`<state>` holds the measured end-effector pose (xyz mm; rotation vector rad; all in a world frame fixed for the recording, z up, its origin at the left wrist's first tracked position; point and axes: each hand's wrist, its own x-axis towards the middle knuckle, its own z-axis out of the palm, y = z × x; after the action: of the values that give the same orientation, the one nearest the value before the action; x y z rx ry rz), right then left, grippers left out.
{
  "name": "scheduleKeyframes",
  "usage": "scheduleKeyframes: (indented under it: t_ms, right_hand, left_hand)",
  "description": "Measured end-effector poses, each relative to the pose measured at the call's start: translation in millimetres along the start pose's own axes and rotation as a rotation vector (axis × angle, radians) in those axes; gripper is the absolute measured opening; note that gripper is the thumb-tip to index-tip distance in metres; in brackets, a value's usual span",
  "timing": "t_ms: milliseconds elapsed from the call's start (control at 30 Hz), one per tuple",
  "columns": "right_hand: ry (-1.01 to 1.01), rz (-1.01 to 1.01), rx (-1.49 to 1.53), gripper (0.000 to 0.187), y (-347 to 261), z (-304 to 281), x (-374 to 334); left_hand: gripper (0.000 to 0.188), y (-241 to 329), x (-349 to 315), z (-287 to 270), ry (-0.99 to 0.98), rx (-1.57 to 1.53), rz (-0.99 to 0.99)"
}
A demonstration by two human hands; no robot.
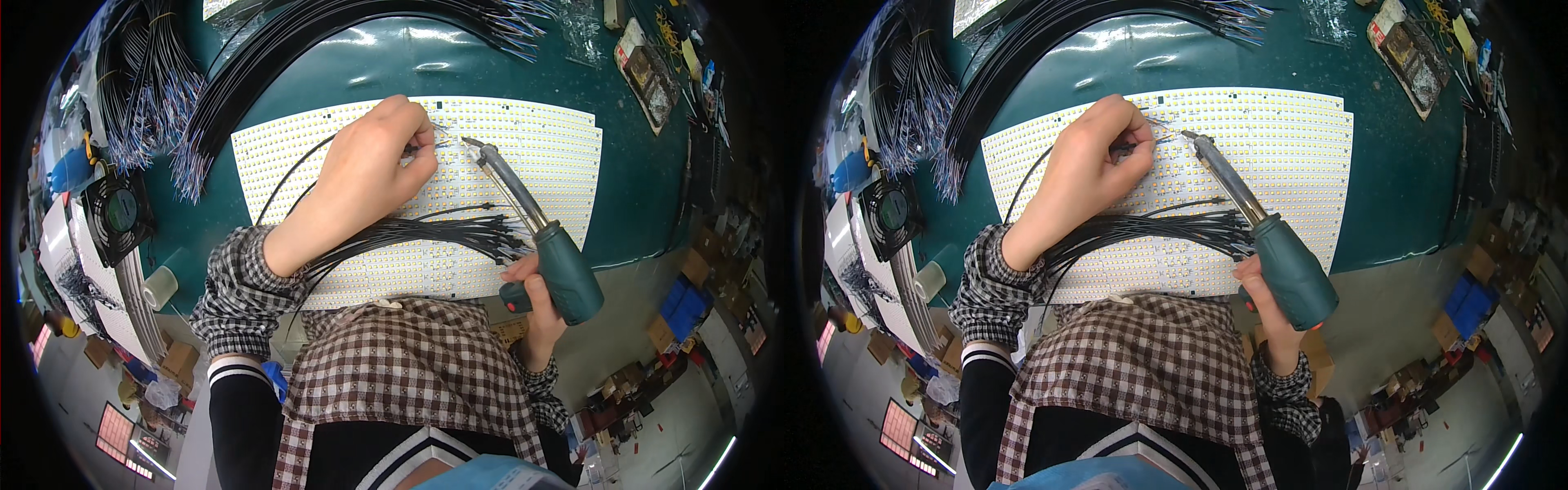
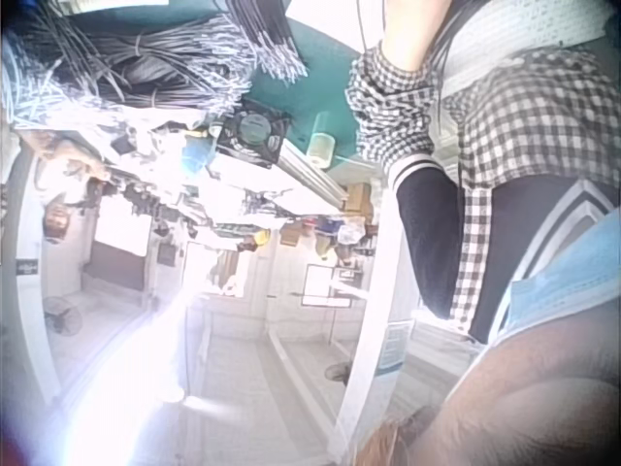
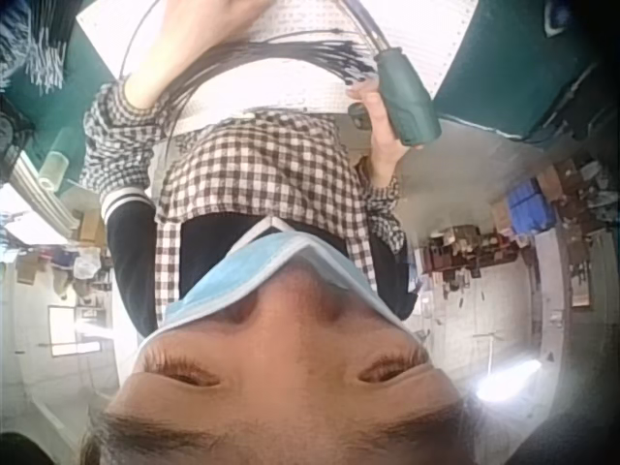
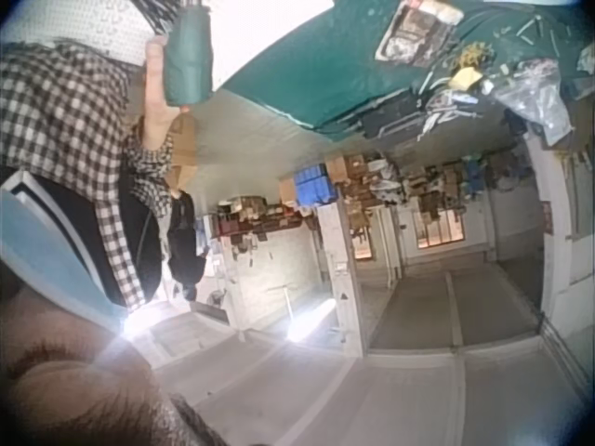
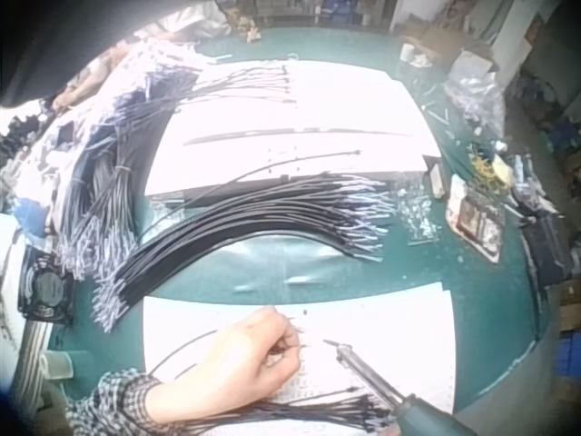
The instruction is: The person uses a soldering iron to attach black wires to a large LED panel. They hold the wires in place with one hand while applying the soldering iron with the other, working methodically across the panel's surface.
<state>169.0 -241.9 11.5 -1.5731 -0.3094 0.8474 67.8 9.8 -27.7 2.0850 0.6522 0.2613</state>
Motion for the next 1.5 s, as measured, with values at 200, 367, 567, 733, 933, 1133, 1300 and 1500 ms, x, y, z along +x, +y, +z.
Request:
scheduleKeyframes:
  t_ms: [200, 367, 567, 733, 933, 1133, 1300, 1500]
  right_hand:
    - [0.009, 0.014, -0.010, 0.021, -3, -8, -2]
    - [0.001, -0.135, -0.047, 0.053, 0, -18, -2]
    - [0.091, -0.187, 0.040, 0.056, 7, -26, 2]
    - [0.081, -0.235, 0.074, 0.058, 9, -33, 1]
    - [0.061, -0.285, 0.111, 0.057, 12, -40, 0]
    - [0.041, -0.300, 0.143, 0.057, 18, -46, 3]
    - [0.118, -0.245, 0.176, 0.061, 14, -33, 6]
    - [0.055, -0.261, 0.152, 0.058, 14, -39, -3]
  left_hand:
    - [0.011, 2, -1, 0, -0.007, 0.021, -0.012]
    - [0.017, 17, -18, -6, 0.202, 0.349, 0.289]
    - [0.016, 8, -54, -14, -0.252, 0.128, 0.179]
    - [0.015, 18, -56, -14, -0.232, 0.112, 0.185]
    - [0.013, 19, -60, -14, -0.120, 0.058, 0.066]
    - [0.010, 15, -68, -42, -0.032, 0.504, 0.007]
    - [0.010, 25, -36, -12, 0.060, 0.371, 0.278]
    - [0.012, 4, -10, 18, 0.022, 0.291, 0.298]
